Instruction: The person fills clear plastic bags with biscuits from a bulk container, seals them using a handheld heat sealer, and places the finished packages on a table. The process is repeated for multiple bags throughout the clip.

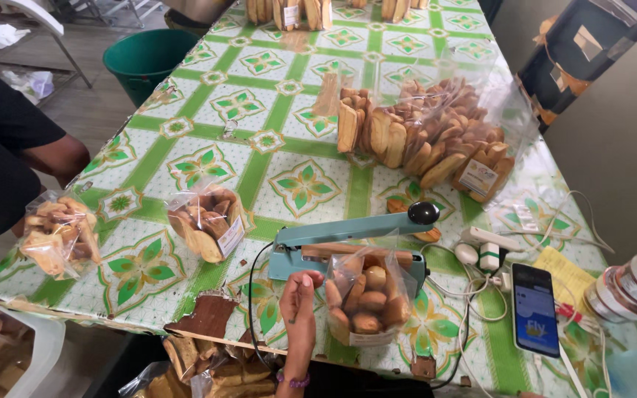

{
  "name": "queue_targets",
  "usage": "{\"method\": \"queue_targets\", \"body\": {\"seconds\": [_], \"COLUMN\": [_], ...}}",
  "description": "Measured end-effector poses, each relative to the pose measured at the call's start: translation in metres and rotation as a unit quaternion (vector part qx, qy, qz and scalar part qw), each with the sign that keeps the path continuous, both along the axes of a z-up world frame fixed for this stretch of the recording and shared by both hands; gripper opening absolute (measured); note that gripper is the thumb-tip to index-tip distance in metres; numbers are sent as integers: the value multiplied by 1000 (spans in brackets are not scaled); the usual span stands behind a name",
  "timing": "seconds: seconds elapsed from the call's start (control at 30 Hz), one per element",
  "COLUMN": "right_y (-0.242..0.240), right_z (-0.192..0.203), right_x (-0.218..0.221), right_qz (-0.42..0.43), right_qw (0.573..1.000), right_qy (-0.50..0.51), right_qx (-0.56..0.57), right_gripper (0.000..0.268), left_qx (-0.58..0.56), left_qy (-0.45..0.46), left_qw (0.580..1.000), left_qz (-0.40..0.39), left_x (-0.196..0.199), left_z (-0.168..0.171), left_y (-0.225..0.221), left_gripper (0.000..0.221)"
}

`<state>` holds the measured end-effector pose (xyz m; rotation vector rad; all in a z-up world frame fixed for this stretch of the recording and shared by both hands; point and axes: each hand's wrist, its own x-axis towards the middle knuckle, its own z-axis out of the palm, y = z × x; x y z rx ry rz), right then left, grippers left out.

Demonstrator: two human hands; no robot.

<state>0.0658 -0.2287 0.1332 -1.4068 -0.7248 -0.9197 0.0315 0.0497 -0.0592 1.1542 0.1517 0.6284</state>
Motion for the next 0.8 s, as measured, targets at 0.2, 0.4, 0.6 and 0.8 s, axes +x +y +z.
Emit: {"method": "queue_targets", "body": {"seconds": [0.2, 0.4, 0.6, 0.8], "right_y": [-4, -2, 5, -10], "right_z": [8, 7, -5, -20], "right_x": [6, 9, 10, -5], "right_qz": [-15, -11, -5, -11], "right_qw": [999, 997, 996, 994], "right_qy": [27, 40, 51, 60], "right_qx": [-40, -58, -73, -90], "right_gripper": [20, 23, 26, 29], "left_qx": [-5, 5, -2, 14], "left_qy": [12, 13, 21, 5], "left_qw": [1000, 1000, 999, 999], "left_qz": [3, 22, 47, 44], "left_x": [-1, -2, -4, -8], "left_z": [-12, -20, -23, -16], "left_y": [2, 14, 25, 22], "left_gripper": [22, 22, 19, 17]}}
